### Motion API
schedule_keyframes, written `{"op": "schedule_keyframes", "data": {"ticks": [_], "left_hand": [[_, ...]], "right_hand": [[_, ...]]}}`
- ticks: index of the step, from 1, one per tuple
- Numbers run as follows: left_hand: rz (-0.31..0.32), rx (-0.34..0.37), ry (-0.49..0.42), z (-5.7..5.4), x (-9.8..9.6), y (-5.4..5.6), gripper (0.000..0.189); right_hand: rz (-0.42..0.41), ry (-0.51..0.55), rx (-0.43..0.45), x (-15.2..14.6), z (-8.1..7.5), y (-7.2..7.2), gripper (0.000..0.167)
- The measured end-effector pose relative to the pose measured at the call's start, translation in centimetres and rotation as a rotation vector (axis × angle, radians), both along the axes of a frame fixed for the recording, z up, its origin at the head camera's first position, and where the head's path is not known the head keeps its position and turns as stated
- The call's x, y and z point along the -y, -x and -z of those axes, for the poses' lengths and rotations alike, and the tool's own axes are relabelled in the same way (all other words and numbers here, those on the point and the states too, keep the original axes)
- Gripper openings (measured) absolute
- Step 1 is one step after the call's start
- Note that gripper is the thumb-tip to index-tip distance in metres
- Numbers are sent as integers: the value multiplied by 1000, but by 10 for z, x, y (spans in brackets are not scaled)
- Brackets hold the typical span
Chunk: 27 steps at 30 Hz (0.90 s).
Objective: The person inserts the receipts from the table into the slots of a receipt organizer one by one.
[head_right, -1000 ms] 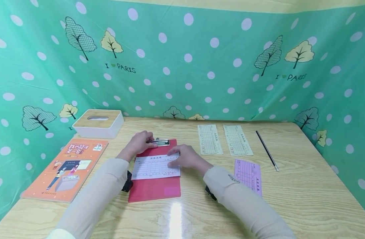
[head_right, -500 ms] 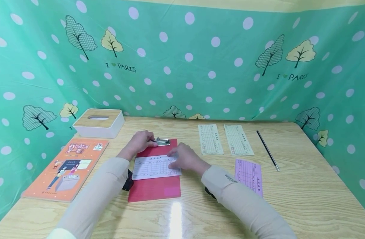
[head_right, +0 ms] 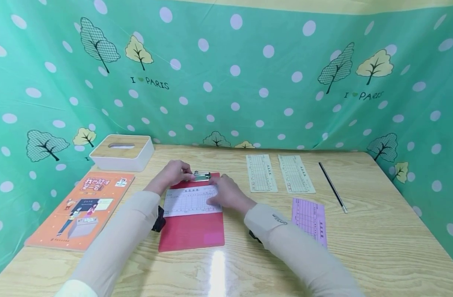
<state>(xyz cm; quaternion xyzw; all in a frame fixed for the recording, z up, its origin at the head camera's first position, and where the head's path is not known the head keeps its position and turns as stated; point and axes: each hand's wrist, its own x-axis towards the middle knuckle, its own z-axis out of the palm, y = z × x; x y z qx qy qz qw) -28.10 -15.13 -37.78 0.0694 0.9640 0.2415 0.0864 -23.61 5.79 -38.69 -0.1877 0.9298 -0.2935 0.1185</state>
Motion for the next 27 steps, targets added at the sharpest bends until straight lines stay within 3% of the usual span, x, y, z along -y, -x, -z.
{"op": "schedule_keyframes", "data": {"ticks": [5, 12, 27], "left_hand": [[19, 8, 19, -3, 1, 2, 18], [29, 31, -22, -5, 2, 3, 18], [16, 43, -53, -7, 1, 2, 23]], "right_hand": [[54, 45, 16, 5, 2, 8, 64], [96, 32, 17, 8, -1, 17, 66], [132, 24, 45, 5, -2, 31, 79]]}}
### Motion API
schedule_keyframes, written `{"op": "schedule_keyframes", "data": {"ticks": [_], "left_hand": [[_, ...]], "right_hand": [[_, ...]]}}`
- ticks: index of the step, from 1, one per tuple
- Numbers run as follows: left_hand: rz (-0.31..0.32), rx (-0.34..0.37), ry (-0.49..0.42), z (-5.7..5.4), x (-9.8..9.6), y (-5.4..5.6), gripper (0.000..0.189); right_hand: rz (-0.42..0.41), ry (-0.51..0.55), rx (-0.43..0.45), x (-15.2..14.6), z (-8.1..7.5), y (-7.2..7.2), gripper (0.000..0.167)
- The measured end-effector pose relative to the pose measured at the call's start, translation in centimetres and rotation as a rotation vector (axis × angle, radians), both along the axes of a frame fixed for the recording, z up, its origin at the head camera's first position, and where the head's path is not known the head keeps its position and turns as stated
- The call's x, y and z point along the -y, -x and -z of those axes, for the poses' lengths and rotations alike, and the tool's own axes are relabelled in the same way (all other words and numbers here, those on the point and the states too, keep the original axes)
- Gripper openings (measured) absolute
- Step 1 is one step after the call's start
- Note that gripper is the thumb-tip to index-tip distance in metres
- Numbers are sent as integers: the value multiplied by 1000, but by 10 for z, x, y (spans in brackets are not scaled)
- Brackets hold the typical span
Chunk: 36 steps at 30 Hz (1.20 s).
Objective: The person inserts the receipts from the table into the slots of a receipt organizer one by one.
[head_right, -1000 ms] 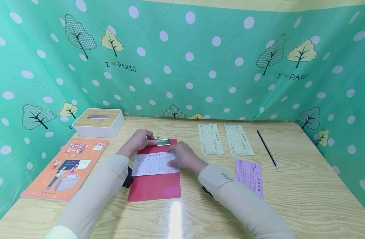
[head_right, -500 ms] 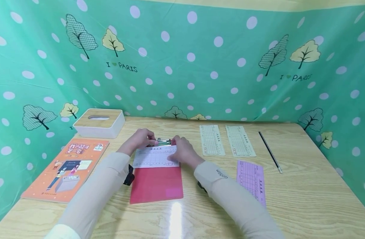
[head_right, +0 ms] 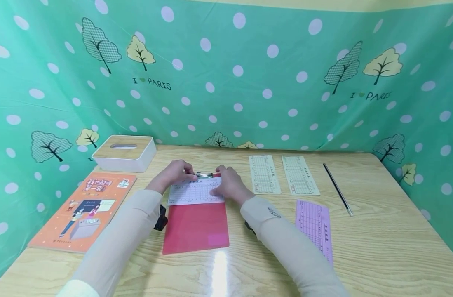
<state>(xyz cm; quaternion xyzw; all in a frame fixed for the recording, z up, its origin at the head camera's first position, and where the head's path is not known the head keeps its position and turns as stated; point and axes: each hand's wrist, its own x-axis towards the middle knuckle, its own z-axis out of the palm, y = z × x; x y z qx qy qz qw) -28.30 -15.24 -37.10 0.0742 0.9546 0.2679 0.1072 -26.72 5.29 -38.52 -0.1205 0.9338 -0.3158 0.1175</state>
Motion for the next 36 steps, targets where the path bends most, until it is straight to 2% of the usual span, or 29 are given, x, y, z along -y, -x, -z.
{"op": "schedule_keyframes", "data": {"ticks": [18, 36], "left_hand": [[2, -6, -8, 0, -1, 0, 18], [30, -41, 8, -2, 1, -2, 25]], "right_hand": [[13, -31, -4, 1, -3, 7, 82], [15, -39, -16, 3, -3, 10, 84]]}}
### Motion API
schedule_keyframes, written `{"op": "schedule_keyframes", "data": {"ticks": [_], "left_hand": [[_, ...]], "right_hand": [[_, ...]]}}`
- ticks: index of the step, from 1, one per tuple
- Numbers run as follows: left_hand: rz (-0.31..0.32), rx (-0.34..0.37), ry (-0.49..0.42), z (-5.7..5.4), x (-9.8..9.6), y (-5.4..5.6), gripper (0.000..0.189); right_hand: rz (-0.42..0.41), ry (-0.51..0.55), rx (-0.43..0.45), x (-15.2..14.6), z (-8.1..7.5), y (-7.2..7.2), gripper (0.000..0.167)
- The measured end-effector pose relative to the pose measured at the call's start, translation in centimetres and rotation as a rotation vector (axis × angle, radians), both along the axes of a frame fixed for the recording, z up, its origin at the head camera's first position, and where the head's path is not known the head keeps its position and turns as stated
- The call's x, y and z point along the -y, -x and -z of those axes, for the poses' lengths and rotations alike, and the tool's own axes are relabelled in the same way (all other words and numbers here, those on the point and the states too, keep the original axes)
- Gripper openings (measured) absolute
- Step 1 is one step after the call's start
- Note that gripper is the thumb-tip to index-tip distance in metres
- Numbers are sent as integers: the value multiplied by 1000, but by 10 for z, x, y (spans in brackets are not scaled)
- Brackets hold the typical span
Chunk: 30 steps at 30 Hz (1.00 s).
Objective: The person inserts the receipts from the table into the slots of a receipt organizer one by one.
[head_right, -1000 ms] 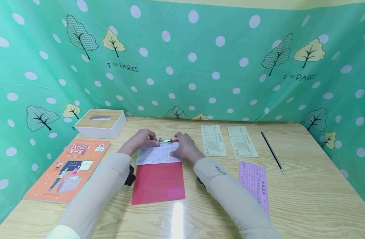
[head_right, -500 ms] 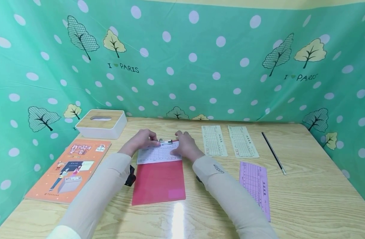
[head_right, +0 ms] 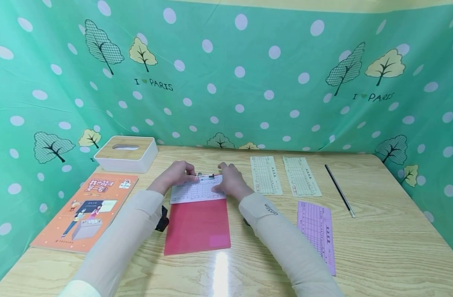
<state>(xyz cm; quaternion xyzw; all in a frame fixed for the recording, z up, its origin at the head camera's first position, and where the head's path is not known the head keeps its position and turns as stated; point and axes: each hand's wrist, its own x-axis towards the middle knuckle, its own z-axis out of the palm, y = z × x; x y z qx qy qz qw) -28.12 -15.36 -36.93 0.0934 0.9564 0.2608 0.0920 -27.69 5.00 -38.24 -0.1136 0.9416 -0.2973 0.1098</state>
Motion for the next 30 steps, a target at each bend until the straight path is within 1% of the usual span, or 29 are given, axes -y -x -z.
{"op": "schedule_keyframes", "data": {"ticks": [6, 12, 19, 23, 26, 30], "left_hand": [[23, -15, -5, 2, 1, 0, 26], [36, -35, 14, 4, 2, 1, 28], [47, -56, 18, 7, 1, 0, 29], [51, -66, 25, 7, 0, -1, 29], [50, -71, 39, 7, -1, -2, 28], [52, -83, 61, 7, -1, -3, 28]], "right_hand": [[4, 0, 3, 0, 1, 0, 85], [-1, 10, -6, -1, 3, 0, 84], [-9, 21, -31, -3, 4, -3, 81], [-10, 9, -53, -4, 3, -5, 80], [-27, -7, -79, -5, 1, -8, 82], [-73, -17, -117, -9, -5, -12, 81]]}}
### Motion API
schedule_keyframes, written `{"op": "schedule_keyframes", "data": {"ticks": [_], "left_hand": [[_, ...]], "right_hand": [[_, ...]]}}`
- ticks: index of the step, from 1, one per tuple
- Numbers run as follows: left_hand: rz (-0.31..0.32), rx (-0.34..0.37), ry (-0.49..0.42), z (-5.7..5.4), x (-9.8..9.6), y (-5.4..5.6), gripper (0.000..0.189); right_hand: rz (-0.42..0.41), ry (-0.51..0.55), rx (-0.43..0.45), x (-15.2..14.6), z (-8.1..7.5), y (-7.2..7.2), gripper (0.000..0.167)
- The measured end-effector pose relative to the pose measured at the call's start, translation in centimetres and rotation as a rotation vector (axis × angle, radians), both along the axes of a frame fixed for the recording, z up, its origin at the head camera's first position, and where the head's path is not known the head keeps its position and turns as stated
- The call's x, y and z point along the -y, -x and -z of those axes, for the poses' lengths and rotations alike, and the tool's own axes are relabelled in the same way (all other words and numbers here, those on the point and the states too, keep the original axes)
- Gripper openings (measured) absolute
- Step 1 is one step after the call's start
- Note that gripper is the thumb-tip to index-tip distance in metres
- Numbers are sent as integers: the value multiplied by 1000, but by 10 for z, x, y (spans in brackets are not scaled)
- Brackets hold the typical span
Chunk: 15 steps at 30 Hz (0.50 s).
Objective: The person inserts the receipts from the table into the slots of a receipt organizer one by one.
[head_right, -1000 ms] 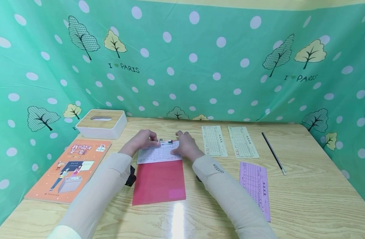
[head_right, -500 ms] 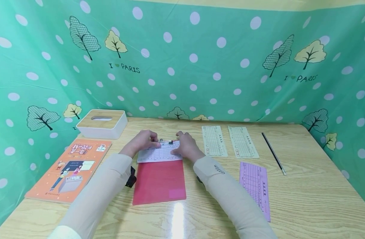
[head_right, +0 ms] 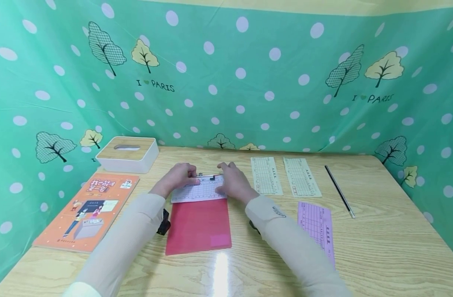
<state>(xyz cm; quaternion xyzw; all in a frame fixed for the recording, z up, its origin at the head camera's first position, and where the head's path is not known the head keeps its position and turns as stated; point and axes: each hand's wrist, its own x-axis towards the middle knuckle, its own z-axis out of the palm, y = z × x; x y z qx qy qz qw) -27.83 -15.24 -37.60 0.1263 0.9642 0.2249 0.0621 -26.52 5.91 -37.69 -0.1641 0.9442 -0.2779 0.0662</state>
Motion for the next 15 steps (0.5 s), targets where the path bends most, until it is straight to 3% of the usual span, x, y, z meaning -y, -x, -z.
{"op": "schedule_keyframes", "data": {"ticks": [8, 15], "left_hand": [[-2, 5, 30, 3, -1, 3, 28], [-20, 33, 57, 2, -2, 4, 26]], "right_hand": [[-116, -16, -25, -16, -7, -9, 51], [-343, -115, -54, -22, -7, -23, 36]]}}
